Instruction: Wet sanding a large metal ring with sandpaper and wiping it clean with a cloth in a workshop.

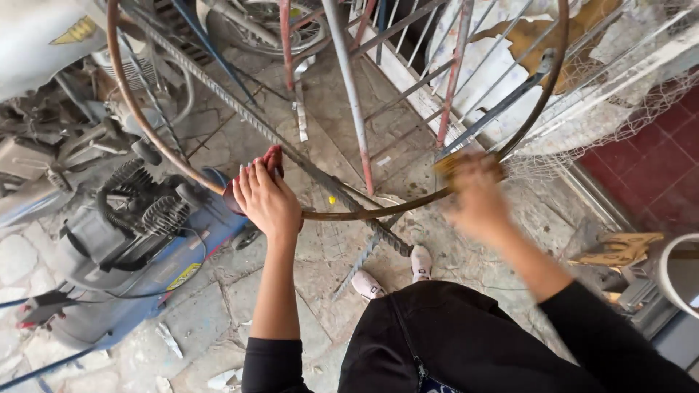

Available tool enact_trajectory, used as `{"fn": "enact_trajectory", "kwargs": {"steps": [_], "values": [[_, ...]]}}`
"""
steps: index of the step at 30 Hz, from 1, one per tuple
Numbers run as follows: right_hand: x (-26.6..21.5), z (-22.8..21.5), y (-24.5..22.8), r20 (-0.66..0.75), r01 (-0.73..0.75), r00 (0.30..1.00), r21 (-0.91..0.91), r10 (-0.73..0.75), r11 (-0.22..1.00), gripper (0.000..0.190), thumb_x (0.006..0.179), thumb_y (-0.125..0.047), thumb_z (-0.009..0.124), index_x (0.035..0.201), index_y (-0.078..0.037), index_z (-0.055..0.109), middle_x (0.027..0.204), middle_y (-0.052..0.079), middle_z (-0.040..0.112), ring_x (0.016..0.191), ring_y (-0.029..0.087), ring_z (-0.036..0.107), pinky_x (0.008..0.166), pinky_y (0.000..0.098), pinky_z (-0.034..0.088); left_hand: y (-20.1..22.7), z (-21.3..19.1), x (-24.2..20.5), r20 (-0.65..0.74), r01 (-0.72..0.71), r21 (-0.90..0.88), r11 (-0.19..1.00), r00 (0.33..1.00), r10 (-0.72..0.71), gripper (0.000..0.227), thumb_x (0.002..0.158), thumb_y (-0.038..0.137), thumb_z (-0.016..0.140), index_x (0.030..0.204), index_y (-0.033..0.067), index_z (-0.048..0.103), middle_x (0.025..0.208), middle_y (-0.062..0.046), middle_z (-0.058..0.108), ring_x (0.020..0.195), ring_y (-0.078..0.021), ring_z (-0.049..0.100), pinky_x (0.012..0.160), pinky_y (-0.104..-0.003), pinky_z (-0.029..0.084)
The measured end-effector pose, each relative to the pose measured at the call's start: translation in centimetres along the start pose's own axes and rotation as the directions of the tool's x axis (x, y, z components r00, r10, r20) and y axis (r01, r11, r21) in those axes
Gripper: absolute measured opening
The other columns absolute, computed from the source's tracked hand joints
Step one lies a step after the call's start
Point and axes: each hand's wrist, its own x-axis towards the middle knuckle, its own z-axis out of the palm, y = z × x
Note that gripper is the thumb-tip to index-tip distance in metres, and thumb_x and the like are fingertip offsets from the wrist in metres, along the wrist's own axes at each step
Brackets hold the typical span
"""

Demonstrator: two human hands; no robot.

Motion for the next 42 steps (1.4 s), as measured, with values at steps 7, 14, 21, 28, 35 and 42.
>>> {"fn": "enact_trajectory", "kwargs": {"steps": [7,14,21,28,35,42], "values": [[-4.2,-3.7,-15.5,-0.216,0.426,0.891,0.097,-0.399,0.899,0.117,0.074,-0.088,0.057,0.133,0.013,0.054,0.12,0.037,0.062,0.12,0.051,0.057,0.103,0.0561,0.045,0.1,-0.9,0.0,0.031,-0.011,0.011,1.0,0.999,0.011,0.044,0.093,0.025,0.065,0.132,0.0052,0.066,0.129,-0.013,0.069,0.133,-0.0288,0.056,0.119,-0.045,0.028],[0.1,-0.1,1.7,-0.019,0.031,0.999,0.075,-0.03,0.997,0.094,0.084,-0.072,0.057,0.133,0.008,0.054,0.141,0.03,0.048,0.14,0.044,0.038,0.119,0.0495,0.028,0.9,-0.9,1.0,0.027,-0.002,0.016,1.0,1.0,0.001,0.043,0.092,0.022,0.065,0.132,0.0055,0.065,0.13,-0.012,0.069,0.133,-0.0289,0.055,0.117,-0.044,0.03],[-4.6,-4.7,-16.3,0.021,0.456,0.887,0.118,-0.462,0.882,0.118,0.075,-0.094,0.048,0.128,0.011,0.057,0.128,0.036,0.058,0.126,0.049,0.052,0.109,0.0525,0.039,-0.1,0.2,0.5,-0.01,-0.028,0.041,0.999,1.0,0.028,0.042,0.091,0.023,0.067,0.129,0.006,0.067,0.124,-0.012,0.071,0.128,-0.0286,0.06,0.114,-0.044,0.034],[-5.3,-2.0,-15.8,-0.182,0.56,0.829,0.247,-0.529,0.791,0.119,0.077,-0.094,0.041,0.143,0.005,0.048,0.135,0.029,0.056,0.128,0.042,0.053,0.109,0.0489,0.039,0.8,-0.3,0.1,0.028,-0.046,0.052,0.998,0.999,0.044,0.044,0.09,0.022,0.066,0.13,0.0048,0.065,0.127,-0.014,0.069,0.13,-0.03,0.058,0.117,-0.044,0.03],[-5.0,-4.1,-12.3,0.067,0.344,0.935,0.064,-0.348,0.937,0.129,0.081,-0.094,0.033,0.155,0.011,0.019,0.162,0.035,0.019,0.151,0.046,0.017,0.124,0.0521,0.012,1.6,-0.9,0.2,0.027,0.014,0.038,0.999,1.0,-0.015,0.042,0.09,0.021,0.066,0.128,0.0027,0.065,0.124,-0.016,0.07,0.129,-0.0314,0.058,0.118,-0.046,0.029],[-3.7,-2.2,-20.0,0.071,0.565,0.814,0.137,-0.577,0.814,0.113,0.085,-0.087,0.039,0.144,0.008,0.044,0.151,0.034,0.04,0.149,0.046,0.027,0.121,0.0532,0.016,1.3,-0.9,0.5,0.052,0.035,0.037,0.999,0.998,-0.037,0.043,0.092,0.023,0.064,0.13,0.0031,0.064,0.126,-0.015,0.069,0.132,-0.0303,0.057,0.12,-0.046,0.026]]}}
